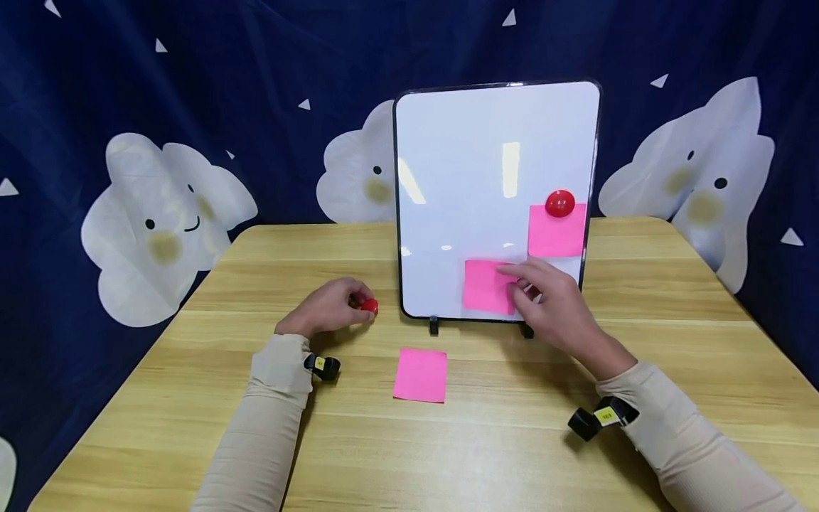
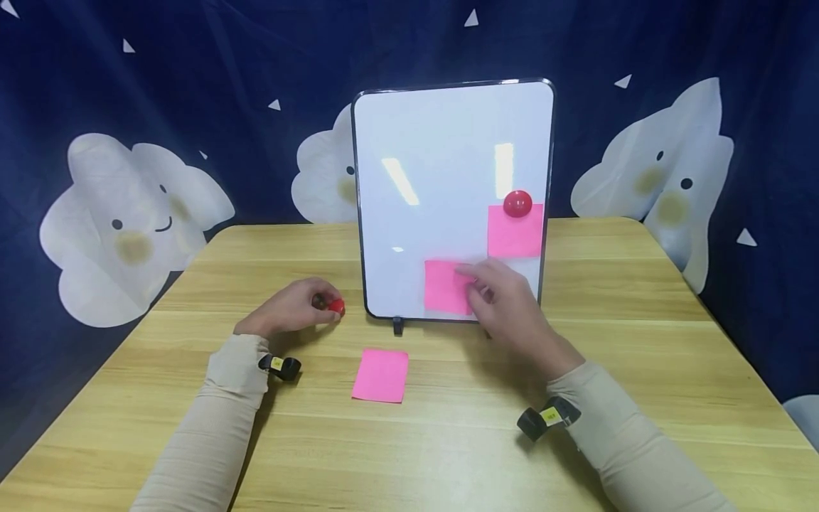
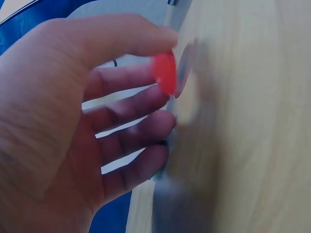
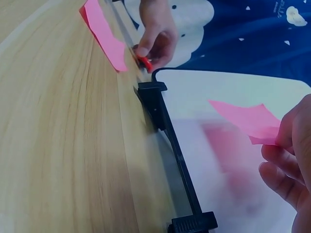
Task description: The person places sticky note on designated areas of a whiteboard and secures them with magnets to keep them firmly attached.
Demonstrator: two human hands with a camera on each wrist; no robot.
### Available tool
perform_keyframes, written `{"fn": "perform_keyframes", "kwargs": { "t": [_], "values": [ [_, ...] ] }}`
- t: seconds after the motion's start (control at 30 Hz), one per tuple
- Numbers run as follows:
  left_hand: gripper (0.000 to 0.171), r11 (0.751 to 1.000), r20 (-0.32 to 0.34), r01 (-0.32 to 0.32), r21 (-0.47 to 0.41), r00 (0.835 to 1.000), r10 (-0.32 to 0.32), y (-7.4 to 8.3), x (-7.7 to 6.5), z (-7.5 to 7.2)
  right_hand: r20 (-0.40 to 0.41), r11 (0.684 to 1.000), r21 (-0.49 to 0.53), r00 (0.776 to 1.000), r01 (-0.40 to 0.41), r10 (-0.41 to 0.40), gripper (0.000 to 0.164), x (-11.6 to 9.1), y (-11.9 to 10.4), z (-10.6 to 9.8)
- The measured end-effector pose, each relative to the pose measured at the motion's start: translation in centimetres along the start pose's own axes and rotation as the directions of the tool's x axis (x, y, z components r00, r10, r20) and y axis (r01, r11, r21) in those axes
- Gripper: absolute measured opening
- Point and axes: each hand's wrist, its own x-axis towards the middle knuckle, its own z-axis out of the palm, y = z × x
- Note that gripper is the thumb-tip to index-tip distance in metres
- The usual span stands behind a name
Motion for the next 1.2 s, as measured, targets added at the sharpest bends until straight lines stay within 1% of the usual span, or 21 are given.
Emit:
{"fn": "perform_keyframes", "kwargs": {
  "t": [0.17,0.3,0.47,0.57,0.73,0.83,0.97,1.07,1.2],
  "values": [
    [0.021,0.999,-0.033,-0.005,-0.051,0.999,0.003,0.2,0.2,0.1,-0.008,0.999,-0.01,0.999,-0.038,0.038,0.036,-0.2,0.1,-0.3],
    [0.02,0.994,-0.049,-0.025,-0.103,0.999,0.02,0.4,0.3,0.1,-0.001,0.997,-0.029,0.998,-0.065,0.065,0.036,-0.3,0.1,-0.5],
    [0.022,0.984,-0.063,-0.05,-0.173,0.997,0.04,0.9,0.5,0.0,-0.016,0.998,-0.025,0.998,-0.059,0.059,0.036,-0.4,0.2,-0.8],
    [0.023,0.979,-0.077,-0.069,-0.189,0.996,0.055,1.3,0.6,0.0,-0.044,0.999,-0.019,0.998,-0.044,0.043,0.036,-0.5,0.4,-0.9],
    [0.022,0.977,-0.126,-0.107,-0.183,0.988,0.085,1.8,0.7,-0.1,-0.077,0.999,-0.024,0.996,-0.036,0.034,0.035,-0.5,0.7,-1.2],
    [0.023,0.976,-0.171,-0.137,-0.171,0.979,0.108,2.0,0.8,-0.1,-0.083,0.999,-0.025,0.996,-0.036,0.033,0.034,-0.4,0.9,-1.2],
    [0.027,0.975,-0.215,-0.17,-0.147,0.967,0.136,2.3,0.6,-0.3,-0.106,0.999,-0.011,0.994,-0.04,0.039,0.035,0.0,1.0,-0.9],
    [0.027,0.976,-0.227,-0.175,-0.13,0.963,0.143,2.4,0.3,-0.5,-0.108,0.999,0.006,0.993,-0.04,0.041,0.034,0.3,1.0,-0.6],
    [0.025,0.976,-0.227,-0.18,-0.118,0.962,0.15,2.7,0.2,-0.7,-0.109,0.999,0.015,0.993,-0.032,0.033,0.032,0.5,0.9,-0.6]
  ]
}}
